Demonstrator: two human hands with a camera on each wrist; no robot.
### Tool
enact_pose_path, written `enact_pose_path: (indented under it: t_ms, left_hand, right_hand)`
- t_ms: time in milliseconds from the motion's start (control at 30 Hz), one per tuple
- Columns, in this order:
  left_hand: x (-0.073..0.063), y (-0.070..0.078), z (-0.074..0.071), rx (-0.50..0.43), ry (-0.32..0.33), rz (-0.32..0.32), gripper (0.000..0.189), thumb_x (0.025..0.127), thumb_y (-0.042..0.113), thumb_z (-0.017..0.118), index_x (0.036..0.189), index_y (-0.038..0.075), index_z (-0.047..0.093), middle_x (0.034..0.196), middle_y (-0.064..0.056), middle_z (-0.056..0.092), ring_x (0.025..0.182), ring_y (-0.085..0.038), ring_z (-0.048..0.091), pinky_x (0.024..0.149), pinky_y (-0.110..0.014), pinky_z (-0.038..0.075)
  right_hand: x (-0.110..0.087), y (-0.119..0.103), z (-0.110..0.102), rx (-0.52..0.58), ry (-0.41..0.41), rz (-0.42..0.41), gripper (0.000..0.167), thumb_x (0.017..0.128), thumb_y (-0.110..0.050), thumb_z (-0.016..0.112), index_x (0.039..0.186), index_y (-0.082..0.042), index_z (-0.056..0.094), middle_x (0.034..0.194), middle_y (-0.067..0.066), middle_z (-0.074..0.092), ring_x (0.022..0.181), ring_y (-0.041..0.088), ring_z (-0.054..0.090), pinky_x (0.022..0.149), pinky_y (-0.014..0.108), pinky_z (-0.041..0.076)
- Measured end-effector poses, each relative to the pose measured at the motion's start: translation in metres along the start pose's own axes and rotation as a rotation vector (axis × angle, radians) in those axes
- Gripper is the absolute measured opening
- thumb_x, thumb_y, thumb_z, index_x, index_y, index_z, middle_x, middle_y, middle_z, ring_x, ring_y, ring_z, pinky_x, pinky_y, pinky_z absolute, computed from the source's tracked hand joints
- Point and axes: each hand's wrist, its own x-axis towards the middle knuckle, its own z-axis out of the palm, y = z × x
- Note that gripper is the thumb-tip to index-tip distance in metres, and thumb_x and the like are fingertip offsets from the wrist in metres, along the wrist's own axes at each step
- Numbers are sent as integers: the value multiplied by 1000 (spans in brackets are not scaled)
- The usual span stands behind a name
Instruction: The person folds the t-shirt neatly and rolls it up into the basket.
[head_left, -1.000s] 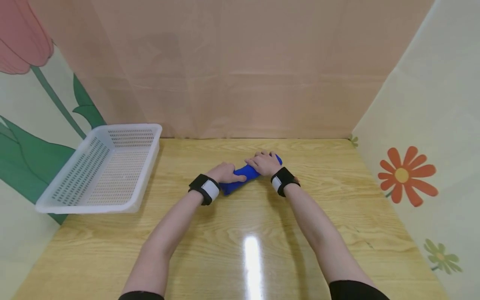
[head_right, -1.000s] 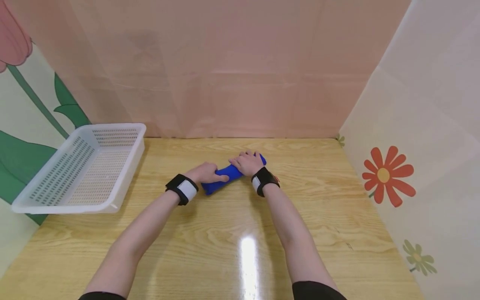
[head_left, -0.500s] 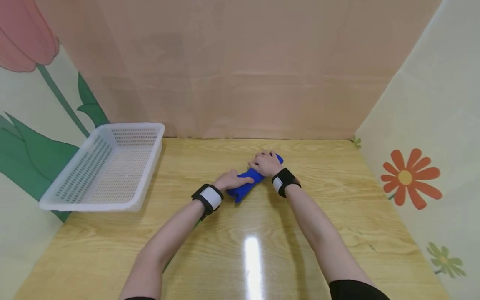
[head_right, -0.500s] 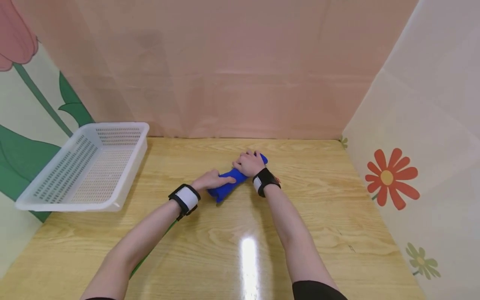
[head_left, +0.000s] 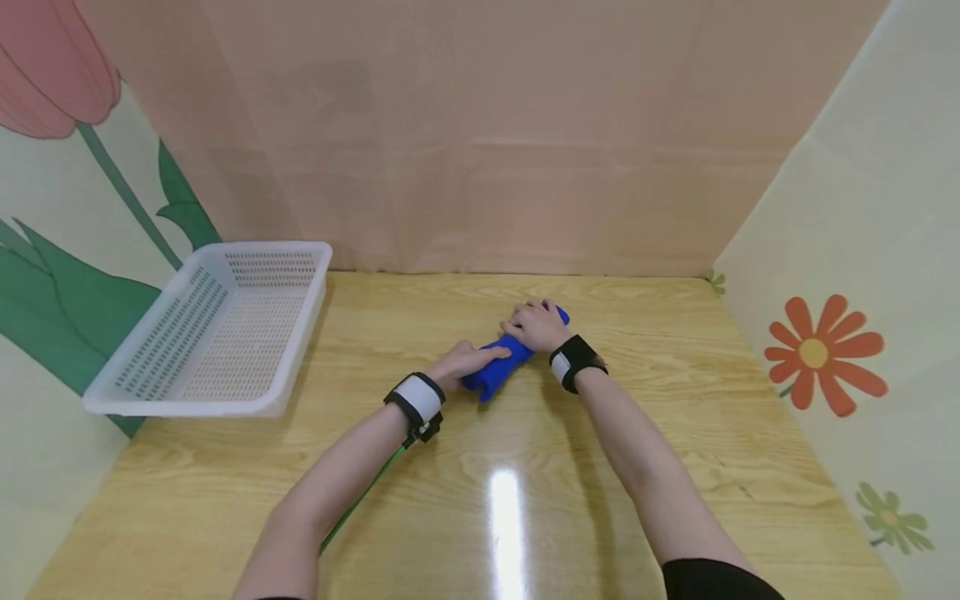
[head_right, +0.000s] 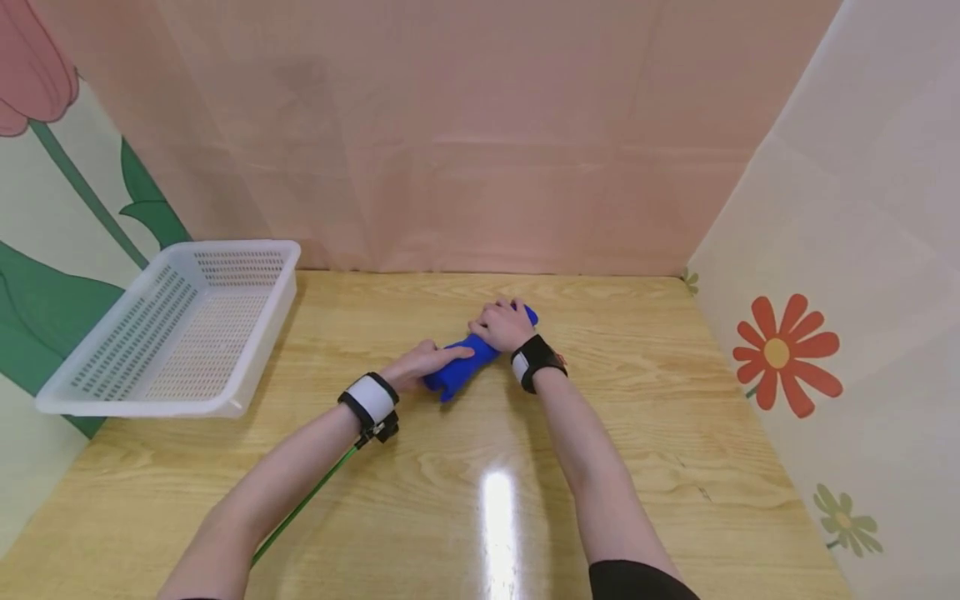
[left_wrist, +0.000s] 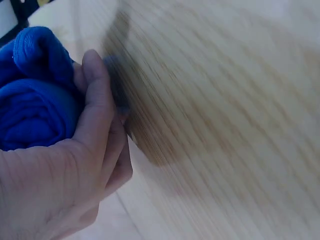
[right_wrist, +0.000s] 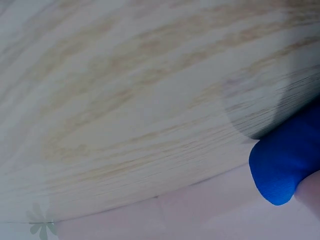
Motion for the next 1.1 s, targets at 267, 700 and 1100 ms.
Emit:
enact_pose_path:
  t_ms: [267, 700, 1100]
  left_hand:
    - [-3, 2, 6, -84, -4, 19, 57, 78, 41, 64, 111, -3, 49, 97, -11, 56, 81, -21, 56, 61, -30, 47]
    - [-11, -2, 17, 64, 90, 180, 49, 78, 40, 64, 101, -3, 55, 87, -10, 57, 76, -19, 56, 62, -30, 47]
    - [-20, -8, 23, 200, 74, 319, 49, 83, 41, 59, 115, 5, 54, 99, -8, 57, 85, -18, 56, 69, -31, 46]
  right_hand:
    - [-2, 6, 2, -12, 4, -14, 32, 90, -44, 44, 73, -31, 68, 92, -7, 54, 103, 26, 42, 92, 57, 16]
    - [-32, -19, -11, 175, 323, 532, 83, 75, -60, 55, 133, -6, 29, 120, 26, 25, 107, 43, 23, 86, 52, 25]
    - [-54, -14, -35, 1461, 153, 899, 114, 78, -34, 66, 131, -14, -33, 143, 20, 3, 119, 33, 36, 90, 39, 38]
